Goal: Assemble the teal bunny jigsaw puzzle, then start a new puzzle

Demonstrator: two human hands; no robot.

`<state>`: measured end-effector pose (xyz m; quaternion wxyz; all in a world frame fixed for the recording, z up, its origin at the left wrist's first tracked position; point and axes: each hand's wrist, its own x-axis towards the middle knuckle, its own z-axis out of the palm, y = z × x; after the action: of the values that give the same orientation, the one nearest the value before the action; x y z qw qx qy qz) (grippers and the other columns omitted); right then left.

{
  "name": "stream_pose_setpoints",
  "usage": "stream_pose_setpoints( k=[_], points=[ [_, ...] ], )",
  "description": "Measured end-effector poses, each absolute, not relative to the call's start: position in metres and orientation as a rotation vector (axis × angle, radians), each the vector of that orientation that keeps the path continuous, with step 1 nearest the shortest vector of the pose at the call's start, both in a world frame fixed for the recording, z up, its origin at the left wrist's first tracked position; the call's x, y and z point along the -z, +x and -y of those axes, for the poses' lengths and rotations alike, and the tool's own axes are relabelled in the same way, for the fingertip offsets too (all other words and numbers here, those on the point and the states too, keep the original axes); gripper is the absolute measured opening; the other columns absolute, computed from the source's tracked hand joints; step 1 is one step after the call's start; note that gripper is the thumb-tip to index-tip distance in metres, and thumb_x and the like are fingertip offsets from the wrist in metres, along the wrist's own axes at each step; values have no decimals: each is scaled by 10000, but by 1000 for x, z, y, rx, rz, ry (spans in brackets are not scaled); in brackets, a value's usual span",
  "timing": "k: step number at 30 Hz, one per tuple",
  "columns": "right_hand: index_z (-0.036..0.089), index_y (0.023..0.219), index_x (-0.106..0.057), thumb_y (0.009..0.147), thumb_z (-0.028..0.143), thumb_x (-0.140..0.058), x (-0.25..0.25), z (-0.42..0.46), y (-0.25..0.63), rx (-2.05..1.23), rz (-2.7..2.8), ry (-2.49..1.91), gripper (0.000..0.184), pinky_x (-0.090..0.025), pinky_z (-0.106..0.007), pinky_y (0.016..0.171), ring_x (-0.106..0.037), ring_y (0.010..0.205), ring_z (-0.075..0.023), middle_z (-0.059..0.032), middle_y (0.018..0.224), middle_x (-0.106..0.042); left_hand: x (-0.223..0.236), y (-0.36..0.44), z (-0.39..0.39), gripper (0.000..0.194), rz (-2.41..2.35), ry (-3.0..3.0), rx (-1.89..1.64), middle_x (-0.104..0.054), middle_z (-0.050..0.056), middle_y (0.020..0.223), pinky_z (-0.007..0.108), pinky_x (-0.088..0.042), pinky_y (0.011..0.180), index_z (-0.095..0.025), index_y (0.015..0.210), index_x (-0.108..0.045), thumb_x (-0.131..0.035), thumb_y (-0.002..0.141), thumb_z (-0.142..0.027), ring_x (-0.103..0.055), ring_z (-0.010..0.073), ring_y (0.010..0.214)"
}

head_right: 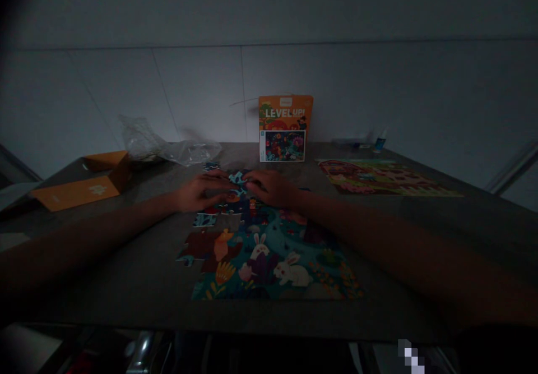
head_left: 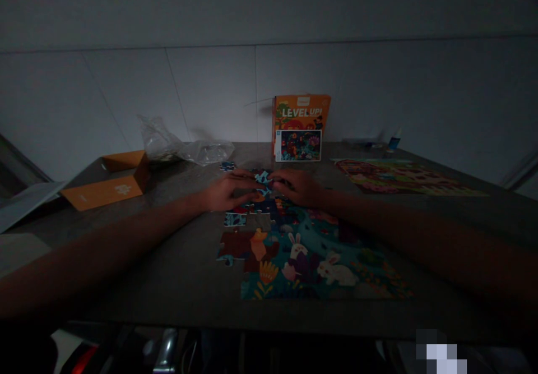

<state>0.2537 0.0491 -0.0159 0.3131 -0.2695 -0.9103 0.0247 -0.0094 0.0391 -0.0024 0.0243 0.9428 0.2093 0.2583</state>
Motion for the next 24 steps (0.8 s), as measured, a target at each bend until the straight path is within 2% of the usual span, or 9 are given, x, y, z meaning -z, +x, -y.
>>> stream_pose_setpoints(
  k=[5, 9, 12, 16, 20, 24],
  points=[
    [234, 983, -638, 905, 353, -600, 16, -49, 255, -191, 2363, -780, 147, -442, -265, 635, -611, 660, -148, 5, 780, -690, 0, -6, -35, 322, -457, 2983, -636, -718, 99, 1199, 480, -436, 1090, -203, 1224, -686, -575, 932, -285, -563, 282, 1242],
    [225, 925, -618, 890, 339, -614, 18, -50, 255, -179, 2322, -803, 120, -432, -261, 619, -593, 627, -142, 16, 721, -659, -1, -8, -34, 478, -439, 3038, -553, -554, 172, 1421, 544, -357, 1143, -155, 1359, -568, -597, 907, -308, -444, 326, 1378],
    [219, 877, -605, 868, 315, -624, 19, -51, 255, -188, 2289, -807, 98, -439, -272, 635, -593, 631, -148, 11, 707, -649, -1, -12, -36, 543, -523, 3015, -534, -449, 195, 1503, 539, -371, 1133, -152, 1424, -484, -588, 900, -250, -408, 326, 1406],
    [225, 876, -602, 848, 278, -626, 21, -54, 254, -236, 2263, -847, 65, -445, -271, 633, -590, 640, -152, 7, 710, -652, -3, -19, -39, 499, -542, 2985, -563, -501, 166, 1467, 525, -415, 1101, -182, 1373, -528, -541, 876, -141, -477, 314, 1349],
    [206, 963, -619, 840, 256, -622, 22, -56, 254, -243, 2234, -852, 133, -456, -273, 657, -604, 684, -160, -16, 787, -683, -2, -22, -45, 497, -546, 2992, -583, -571, 150, 1396, 503, -448, 1069, -185, 1335, -563, -531, 845, -110, -534, 302, 1283],
    [194, 1013, -655, 893, 211, -529, 20, -57, 255, -100, 2244, -830, 175, -465, -293, 766, -631, 818, -181, -48, 900, -703, 4, -24, -54, 466, -665, 3007, -596, -642, 138, 1277, 452, -488, 1022, -176, 1266, -612, -476, 835, -64, -596, 271, 1184]
  ],
)
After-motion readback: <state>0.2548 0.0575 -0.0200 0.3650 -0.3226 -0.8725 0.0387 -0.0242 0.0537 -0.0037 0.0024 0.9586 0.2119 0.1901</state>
